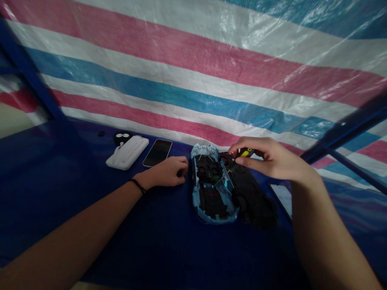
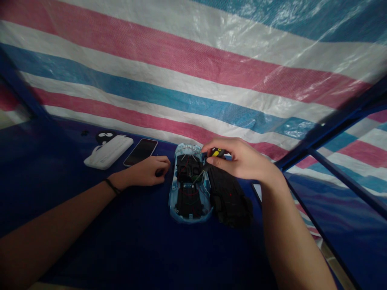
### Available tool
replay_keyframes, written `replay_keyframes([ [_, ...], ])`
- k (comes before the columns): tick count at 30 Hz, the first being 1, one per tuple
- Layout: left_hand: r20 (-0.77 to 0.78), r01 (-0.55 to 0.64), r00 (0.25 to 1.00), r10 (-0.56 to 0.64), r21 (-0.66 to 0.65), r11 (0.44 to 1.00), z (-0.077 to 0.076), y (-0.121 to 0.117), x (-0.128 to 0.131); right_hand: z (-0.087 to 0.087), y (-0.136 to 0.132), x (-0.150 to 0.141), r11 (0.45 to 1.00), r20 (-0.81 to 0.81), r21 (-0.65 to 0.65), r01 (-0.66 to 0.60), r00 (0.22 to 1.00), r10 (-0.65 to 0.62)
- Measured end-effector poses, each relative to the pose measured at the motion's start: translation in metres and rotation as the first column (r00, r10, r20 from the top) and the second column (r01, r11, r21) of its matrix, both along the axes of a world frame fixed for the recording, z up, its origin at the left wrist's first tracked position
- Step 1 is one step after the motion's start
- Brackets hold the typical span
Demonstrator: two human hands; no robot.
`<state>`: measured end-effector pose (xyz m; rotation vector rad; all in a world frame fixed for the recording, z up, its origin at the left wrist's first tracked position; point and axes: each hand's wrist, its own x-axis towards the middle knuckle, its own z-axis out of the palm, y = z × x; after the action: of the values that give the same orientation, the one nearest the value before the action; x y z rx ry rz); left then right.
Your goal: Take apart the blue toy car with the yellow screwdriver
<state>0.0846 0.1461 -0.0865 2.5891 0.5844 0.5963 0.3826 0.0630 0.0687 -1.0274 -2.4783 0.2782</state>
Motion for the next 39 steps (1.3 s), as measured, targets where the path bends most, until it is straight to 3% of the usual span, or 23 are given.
replay_keyframes([
  [3, 0.027, -0.027, 0.999, 0.025, 0.07, 0.997, 0.003, -0.002, 0.0, 0.001, 0.0, 0.002, 0.997, -0.029, 0.025, 0.076, 0.997, -0.075],
  [7, 0.171, -0.159, 0.975, 0.138, 0.113, 0.981, 0.012, -0.007, -0.002, 0.008, -0.003, 0.005, 0.963, -0.041, 0.135, 0.232, 0.973, -0.228],
  [13, 0.267, -0.12, 0.956, 0.118, -0.009, 0.993, 0.005, -0.011, 0.005, 0.021, 0.016, 0.0, 0.911, -0.119, 0.194, 0.365, 0.93, -0.347],
  [18, 0.235, -0.102, 0.965, 0.117, -0.075, 0.992, -0.005, -0.012, 0.013, 0.013, 0.047, -0.01, 0.871, -0.065, 0.138, 0.472, 0.882, -0.468],
  [24, 0.24, -0.078, 0.967, 0.088, -0.051, 0.996, -0.006, -0.018, 0.016, -0.003, 0.06, -0.007, 0.866, -0.001, 0.141, 0.479, 0.875, -0.484],
  [39, 0.211, -0.021, 0.977, 0.022, -0.008, 1.0, -0.008, -0.02, 0.016, -0.01, 0.069, 0.005, 0.858, 0.047, 0.189, 0.477, 0.869, -0.493],
])
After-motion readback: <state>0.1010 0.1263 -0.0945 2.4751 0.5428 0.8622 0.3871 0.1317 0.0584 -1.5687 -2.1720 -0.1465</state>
